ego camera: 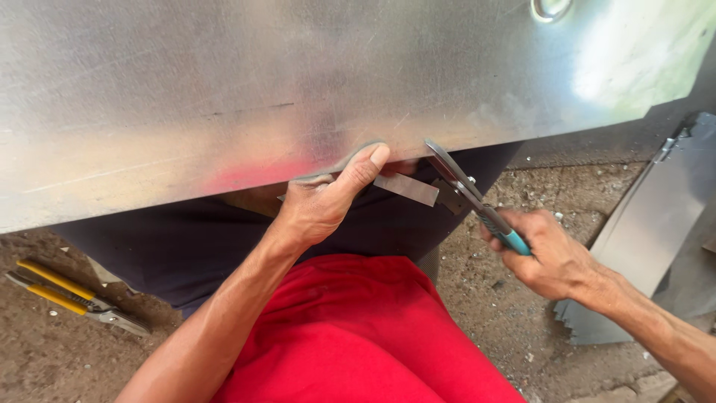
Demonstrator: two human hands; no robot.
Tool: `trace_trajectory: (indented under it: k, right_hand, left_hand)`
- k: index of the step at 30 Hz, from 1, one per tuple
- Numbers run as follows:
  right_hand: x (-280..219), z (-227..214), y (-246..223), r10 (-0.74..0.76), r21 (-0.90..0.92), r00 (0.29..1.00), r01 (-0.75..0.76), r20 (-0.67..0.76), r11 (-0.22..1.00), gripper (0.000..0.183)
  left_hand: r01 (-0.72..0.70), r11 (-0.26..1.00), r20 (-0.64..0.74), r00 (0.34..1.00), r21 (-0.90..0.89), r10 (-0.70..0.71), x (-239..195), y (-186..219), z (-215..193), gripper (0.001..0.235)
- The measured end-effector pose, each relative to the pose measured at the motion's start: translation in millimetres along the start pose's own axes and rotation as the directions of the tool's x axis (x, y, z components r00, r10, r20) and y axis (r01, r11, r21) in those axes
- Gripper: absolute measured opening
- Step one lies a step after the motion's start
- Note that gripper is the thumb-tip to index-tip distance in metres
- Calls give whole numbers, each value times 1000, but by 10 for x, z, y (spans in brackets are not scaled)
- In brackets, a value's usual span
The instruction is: The person cuts small rectangular notches into the edges of large metal sheets using a pair of hand shears, then stacks the processed sheets on a pile.
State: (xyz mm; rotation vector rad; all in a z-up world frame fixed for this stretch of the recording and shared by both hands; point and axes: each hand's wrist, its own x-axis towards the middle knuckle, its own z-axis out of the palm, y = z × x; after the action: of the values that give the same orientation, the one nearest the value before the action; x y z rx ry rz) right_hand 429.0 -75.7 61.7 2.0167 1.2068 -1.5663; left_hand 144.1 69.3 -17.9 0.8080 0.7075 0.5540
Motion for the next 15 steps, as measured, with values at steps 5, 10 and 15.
trace_trajectory:
  k: [5, 10, 15]
  right_hand:
    - [33, -9, 229, 99, -81, 995, -98, 10, 992, 23]
    - [27, 143, 155, -76, 493, 997, 73, -13, 867, 42]
    - [34, 1028, -1203, 5, 914, 966, 241, -257, 328, 63]
  left_hand:
    - [36, 999, -115, 993, -39, -40, 38, -130, 60, 27]
    - [6, 1000, -140, 990, -15, -8, 393, -281, 318, 26]
    - [61, 988, -126, 991, 139, -43, 589, -369, 486, 29]
